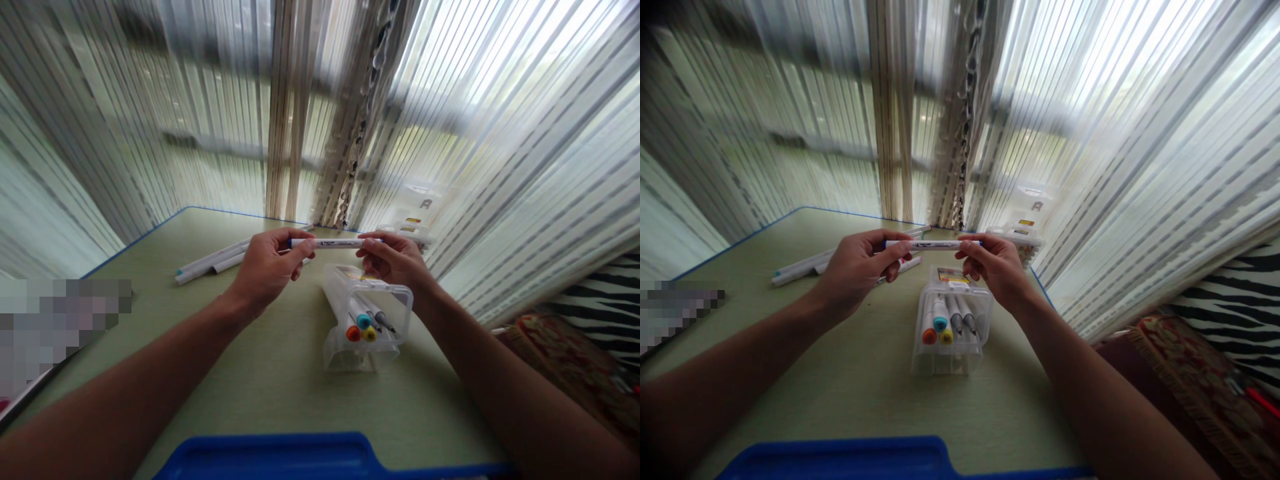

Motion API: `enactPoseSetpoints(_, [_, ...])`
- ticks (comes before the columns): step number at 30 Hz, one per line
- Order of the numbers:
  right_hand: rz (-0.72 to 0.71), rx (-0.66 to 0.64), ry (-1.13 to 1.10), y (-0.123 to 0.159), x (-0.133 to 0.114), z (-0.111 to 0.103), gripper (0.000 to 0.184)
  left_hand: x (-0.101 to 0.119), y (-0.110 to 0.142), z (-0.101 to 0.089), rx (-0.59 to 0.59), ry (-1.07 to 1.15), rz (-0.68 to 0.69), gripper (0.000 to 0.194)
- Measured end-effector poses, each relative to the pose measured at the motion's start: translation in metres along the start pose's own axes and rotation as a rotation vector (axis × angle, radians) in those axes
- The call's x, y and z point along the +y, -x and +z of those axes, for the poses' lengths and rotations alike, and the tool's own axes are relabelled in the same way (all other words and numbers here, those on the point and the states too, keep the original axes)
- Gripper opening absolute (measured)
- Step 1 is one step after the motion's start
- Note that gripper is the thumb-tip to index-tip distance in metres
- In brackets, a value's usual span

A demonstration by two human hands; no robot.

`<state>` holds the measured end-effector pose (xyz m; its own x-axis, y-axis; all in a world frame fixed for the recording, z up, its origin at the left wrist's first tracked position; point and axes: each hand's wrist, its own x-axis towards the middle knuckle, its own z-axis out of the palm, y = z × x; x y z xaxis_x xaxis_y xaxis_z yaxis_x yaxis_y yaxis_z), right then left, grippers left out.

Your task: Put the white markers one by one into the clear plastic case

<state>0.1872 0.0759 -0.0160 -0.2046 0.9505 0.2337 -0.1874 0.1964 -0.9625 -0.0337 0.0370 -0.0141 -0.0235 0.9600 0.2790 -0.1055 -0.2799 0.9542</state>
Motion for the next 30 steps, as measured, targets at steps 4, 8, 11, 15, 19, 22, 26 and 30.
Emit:
enactPoseSetpoints(4, [0.004, 0.004, -0.027, 0.000, -0.001, 0.001, 0.022, -0.001, 0.001, 0.001, -0.002, 0.005, 0.000, 0.028])
enactPoseSetpoints(8, [0.016, 0.023, -0.038, -0.001, -0.003, 0.003, 0.023, 0.002, 0.003, 0.003, -0.020, 0.033, 0.038, 0.028])
enactPoseSetpoints(11, [0.047, 0.034, -0.047, -0.001, -0.005, 0.004, 0.024, 0.007, 0.007, 0.006, -0.038, 0.082, 0.079, 0.028])
enactPoseSetpoints(15, [0.100, 0.049, -0.089, 0.000, -0.007, 0.004, 0.023, 0.014, 0.013, 0.010, -0.077, 0.146, 0.112, 0.028])
enactPoseSetpoints(19, [0.135, 0.060, -0.113, 0.000, -0.010, 0.005, 0.024, 0.015, 0.017, 0.013, -0.149, 0.233, 0.150, 0.032])
enactPoseSetpoints(22, [0.144, 0.055, -0.120, 0.000, -0.011, 0.006, 0.025, 0.014, 0.017, 0.015, -0.188, 0.294, 0.166, 0.033])
enactPoseSetpoints(26, [0.138, 0.028, -0.125, 0.000, -0.010, 0.005, 0.025, 0.015, 0.018, 0.016, -0.214, 0.332, 0.162, 0.032])
enactPoseSetpoints(30, [0.154, 0.011, -0.130, 0.000, -0.009, 0.005, 0.028, 0.016, 0.019, 0.016, -0.241, 0.334, 0.146, 0.033])
